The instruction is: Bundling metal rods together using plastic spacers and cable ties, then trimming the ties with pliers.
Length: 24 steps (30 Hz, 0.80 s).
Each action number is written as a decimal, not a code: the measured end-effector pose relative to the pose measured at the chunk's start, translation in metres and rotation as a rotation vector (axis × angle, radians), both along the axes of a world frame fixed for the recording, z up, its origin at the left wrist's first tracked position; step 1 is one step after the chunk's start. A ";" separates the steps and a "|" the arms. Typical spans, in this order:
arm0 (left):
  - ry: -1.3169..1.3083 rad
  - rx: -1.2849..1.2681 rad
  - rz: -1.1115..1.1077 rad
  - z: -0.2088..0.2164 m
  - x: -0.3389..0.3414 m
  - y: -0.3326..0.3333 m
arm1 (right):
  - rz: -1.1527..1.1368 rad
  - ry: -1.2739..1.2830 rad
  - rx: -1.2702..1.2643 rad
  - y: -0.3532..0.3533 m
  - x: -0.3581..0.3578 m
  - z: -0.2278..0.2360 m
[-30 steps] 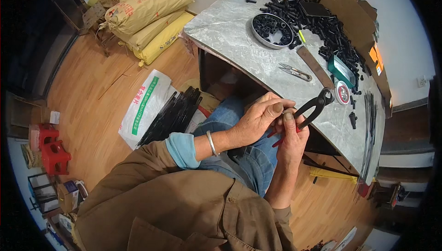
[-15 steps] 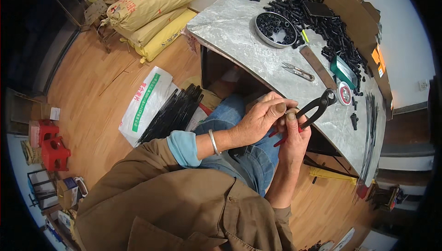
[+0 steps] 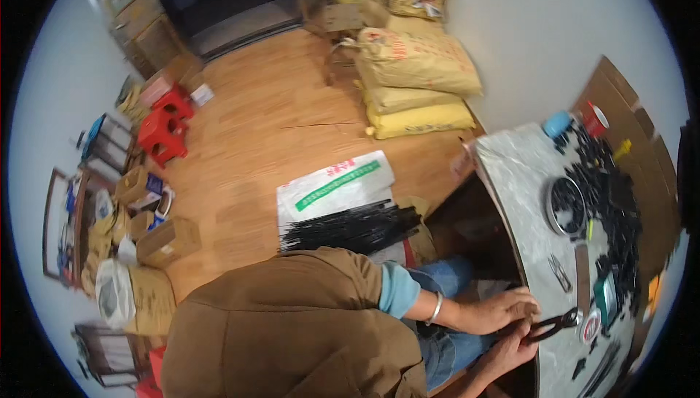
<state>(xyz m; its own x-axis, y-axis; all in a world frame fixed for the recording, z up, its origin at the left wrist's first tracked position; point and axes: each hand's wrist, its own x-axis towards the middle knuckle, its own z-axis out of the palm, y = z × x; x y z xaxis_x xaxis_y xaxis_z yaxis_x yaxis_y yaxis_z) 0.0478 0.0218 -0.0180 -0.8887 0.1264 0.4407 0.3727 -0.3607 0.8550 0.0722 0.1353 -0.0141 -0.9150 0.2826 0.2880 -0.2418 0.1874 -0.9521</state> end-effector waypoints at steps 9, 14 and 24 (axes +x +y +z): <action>0.002 -0.037 0.108 0.006 0.003 -0.040 | 0.002 0.016 0.291 -0.039 -0.007 0.006; -0.045 0.121 0.189 0.000 -0.007 -0.042 | 0.064 0.087 0.342 -0.063 -0.003 0.019; -0.129 0.174 0.219 0.007 -0.012 -0.052 | 0.239 0.040 0.328 -0.075 -0.008 0.037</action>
<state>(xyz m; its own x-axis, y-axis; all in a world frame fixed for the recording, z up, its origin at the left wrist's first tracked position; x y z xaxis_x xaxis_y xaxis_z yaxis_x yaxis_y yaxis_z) 0.0361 -0.0298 -0.0108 -0.9367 -0.1417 0.3203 0.3497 -0.4292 0.8327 0.0646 0.0600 0.0225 -0.9299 -0.0493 0.3645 -0.3511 0.4139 -0.8399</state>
